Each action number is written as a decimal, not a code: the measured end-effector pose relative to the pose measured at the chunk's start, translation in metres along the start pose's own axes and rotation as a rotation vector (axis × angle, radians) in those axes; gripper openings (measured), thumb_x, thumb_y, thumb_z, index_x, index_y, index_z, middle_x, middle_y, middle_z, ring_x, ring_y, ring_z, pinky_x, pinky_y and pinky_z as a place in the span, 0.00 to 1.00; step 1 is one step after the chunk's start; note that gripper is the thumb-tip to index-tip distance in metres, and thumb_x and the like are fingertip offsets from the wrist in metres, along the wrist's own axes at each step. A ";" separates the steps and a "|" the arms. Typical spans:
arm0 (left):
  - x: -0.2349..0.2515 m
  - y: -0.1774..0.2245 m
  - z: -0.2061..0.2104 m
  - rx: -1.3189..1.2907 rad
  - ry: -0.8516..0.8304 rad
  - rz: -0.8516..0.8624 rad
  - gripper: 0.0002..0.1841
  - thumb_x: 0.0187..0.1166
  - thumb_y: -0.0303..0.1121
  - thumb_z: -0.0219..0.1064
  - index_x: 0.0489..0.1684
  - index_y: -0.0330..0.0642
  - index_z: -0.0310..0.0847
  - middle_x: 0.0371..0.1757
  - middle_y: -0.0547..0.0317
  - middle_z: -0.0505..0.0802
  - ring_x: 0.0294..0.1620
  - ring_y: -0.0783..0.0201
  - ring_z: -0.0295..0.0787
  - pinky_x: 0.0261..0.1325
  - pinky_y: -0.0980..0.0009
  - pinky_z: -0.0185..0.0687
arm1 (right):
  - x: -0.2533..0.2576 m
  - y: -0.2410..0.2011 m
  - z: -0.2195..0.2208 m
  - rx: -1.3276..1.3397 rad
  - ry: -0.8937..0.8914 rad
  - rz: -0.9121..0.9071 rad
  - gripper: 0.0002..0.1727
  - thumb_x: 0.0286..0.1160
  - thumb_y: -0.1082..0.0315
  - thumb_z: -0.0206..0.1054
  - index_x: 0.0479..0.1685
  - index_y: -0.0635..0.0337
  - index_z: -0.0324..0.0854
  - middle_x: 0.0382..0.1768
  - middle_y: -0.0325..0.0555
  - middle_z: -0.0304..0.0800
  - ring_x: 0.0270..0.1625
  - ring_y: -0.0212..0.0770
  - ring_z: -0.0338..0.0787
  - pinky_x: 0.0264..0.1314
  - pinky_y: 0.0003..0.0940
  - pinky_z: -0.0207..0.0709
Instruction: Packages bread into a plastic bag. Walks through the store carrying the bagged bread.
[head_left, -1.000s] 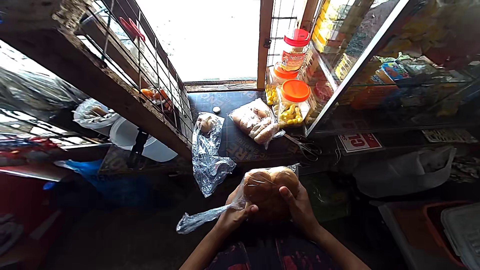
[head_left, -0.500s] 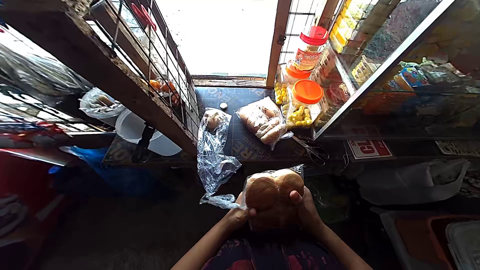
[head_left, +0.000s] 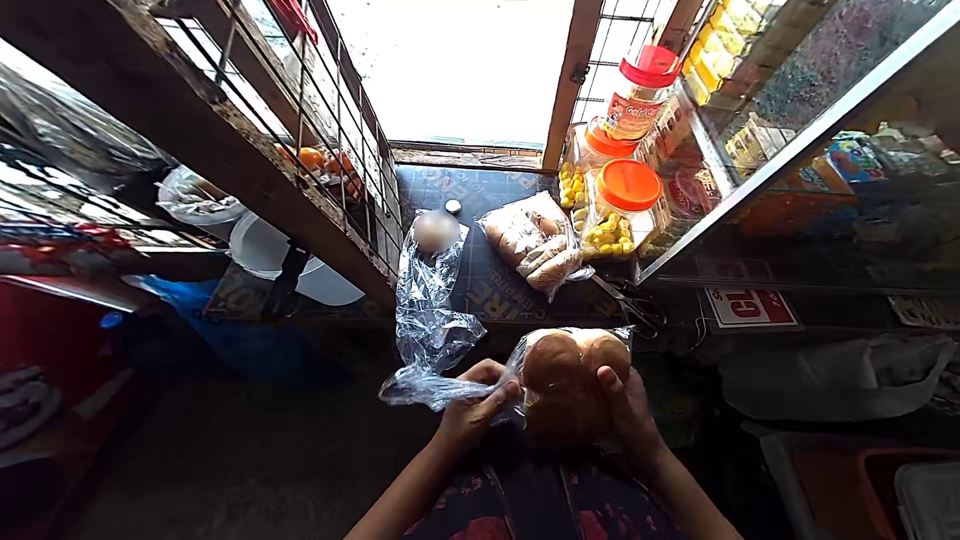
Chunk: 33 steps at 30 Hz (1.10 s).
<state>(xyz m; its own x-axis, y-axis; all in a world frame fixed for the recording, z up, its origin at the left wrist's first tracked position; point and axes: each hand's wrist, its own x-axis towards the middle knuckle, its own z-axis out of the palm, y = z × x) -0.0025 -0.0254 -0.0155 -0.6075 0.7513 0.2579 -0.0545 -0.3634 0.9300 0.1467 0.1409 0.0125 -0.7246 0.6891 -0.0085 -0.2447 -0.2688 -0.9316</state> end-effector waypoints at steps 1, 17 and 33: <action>-0.003 0.001 -0.002 0.002 0.006 -0.027 0.04 0.79 0.30 0.72 0.45 0.50 0.86 0.41 0.74 0.93 0.42 0.80 0.89 0.49 0.80 0.87 | 0.001 -0.004 -0.004 -0.064 0.000 -0.016 0.35 0.66 0.43 0.78 0.60 0.64 0.77 0.44 0.37 0.95 0.46 0.31 0.95 0.55 0.31 0.91; -0.034 -0.003 -0.027 -0.405 0.106 -0.309 0.09 0.66 0.39 0.82 0.41 0.56 0.92 0.30 0.74 0.90 0.17 0.85 0.71 0.19 0.86 0.66 | 0.001 -0.036 -0.035 -0.456 0.053 -0.071 0.37 0.65 0.43 0.77 0.61 0.67 0.80 0.45 0.36 0.95 0.48 0.26 0.94 0.56 0.25 0.90; -0.029 0.002 0.007 0.021 0.185 -0.462 0.28 0.90 0.50 0.43 0.69 0.35 0.70 0.54 0.67 0.88 0.52 0.81 0.84 0.57 0.79 0.83 | -0.003 -0.028 -0.016 -0.863 -0.170 -0.191 0.35 0.68 0.38 0.73 0.52 0.65 0.86 0.37 0.37 0.95 0.41 0.21 0.92 0.46 0.22 0.88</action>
<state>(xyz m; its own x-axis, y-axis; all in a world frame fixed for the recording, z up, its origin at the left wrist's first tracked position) 0.0208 -0.0438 -0.0188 -0.6538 0.7205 -0.2313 -0.3365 -0.0030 0.9417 0.1659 0.1571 0.0327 -0.8233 0.5432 0.1643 0.1492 0.4864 -0.8609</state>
